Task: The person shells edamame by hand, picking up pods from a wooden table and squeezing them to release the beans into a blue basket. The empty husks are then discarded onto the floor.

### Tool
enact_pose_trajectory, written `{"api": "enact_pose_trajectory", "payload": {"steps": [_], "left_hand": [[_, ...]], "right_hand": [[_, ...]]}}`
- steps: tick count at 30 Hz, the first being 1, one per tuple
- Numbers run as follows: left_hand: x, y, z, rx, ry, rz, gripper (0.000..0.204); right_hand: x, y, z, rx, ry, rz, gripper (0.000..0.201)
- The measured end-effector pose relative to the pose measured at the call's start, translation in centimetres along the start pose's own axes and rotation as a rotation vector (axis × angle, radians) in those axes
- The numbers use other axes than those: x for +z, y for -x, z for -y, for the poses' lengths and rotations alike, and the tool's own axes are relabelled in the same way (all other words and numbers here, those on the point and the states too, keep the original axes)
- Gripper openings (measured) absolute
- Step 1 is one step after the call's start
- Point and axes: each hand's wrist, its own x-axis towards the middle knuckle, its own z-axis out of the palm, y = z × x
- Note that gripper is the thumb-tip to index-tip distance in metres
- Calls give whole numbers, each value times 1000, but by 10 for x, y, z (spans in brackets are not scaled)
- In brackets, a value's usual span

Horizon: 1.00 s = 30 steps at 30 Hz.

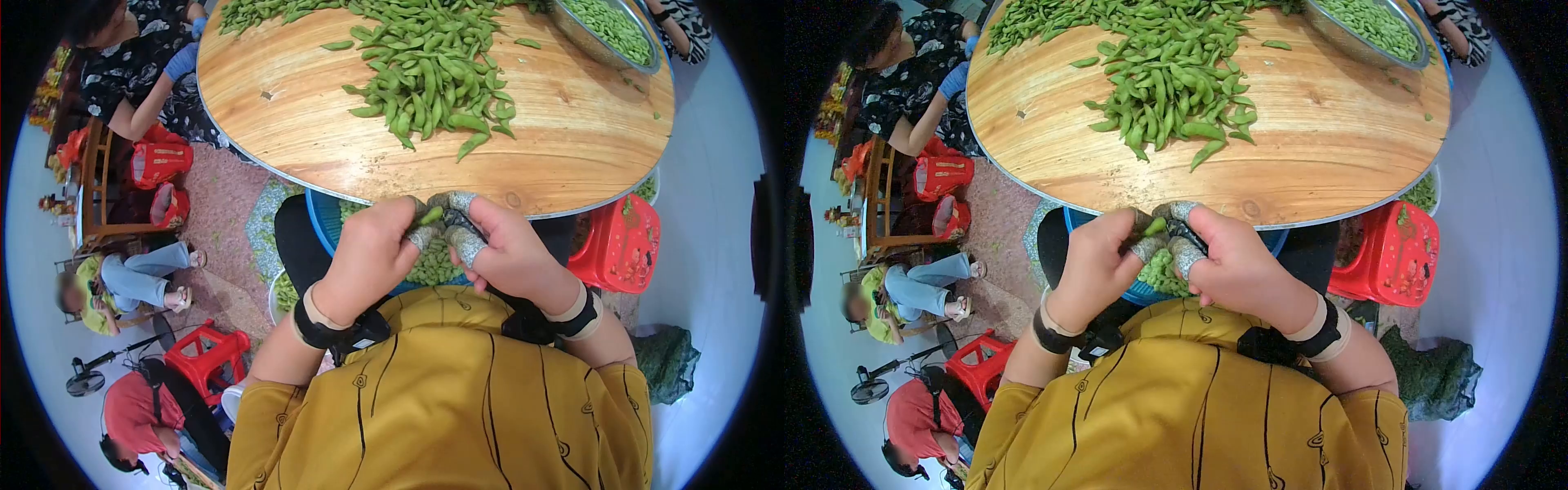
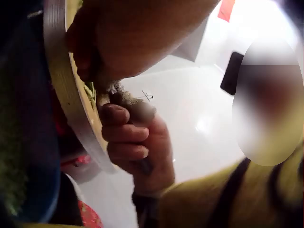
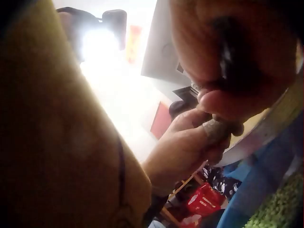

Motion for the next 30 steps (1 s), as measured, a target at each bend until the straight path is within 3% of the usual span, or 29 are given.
{"api": "enact_pose_trajectory", "payload": {"steps": [1, 6, 8, 9, 10, 12, 15, 17, 19, 23, 25, 27, 29, 30], "left_hand": [[0, 0, -1, 191, -254, -101, 15], [4, 4, -3, 113, -133, -122, 12], [-4, 4, -1, -509, 912, 175, 11], [-3, 5, -1, -511, 913, 177, 11], [-1, 6, 1, -474, 842, 213, 13], [1, 7, -1, -439, 770, 251, 16], [3, 8, -6, -321, 666, 301, 20], [2, 8, -4, -213, 389, 356, 21], [0, 11, -8, -132, 289, 301, 20], [-3, 30, 11, -210, 293, 265, 17], [-6, 36, 22, -389, 145, 166, 12], [-4, 35, 22, -428, 131, 125, 11], [-3, 33, 18, -157, -27, 121, 11], [-1, 31, 15, -156, -24, 119, 11]], "right_hand": [[0, -1, -1, -2, -3, 1, 37], [-4, -6, -13, -32, -49, -4, 36], [-6, -3, -15, -19, -32, 6, 36], [-7, -2, -15, -8, -15, 18, 36], [-5, -4, -20, -6, -17, 16, 36], [0, -9, -33, -554, 504, -331, 31], [-2, -11, -22, -554, 755, -273, 29], [0, -13, -26, -613, 866, -268, 29], [3, -12, -25, -673, 982, -263, 29], [10, -4, -32, -613, 1051, -217, 27], [9, 0, -37, -462, 1139, -125, 27], [12, -1, -35, -529, 1081, -177, 25], [13, -3, -33, -591, 1025, -227, 24], [13, -6, -32, -618, 967, -242, 21]]}}
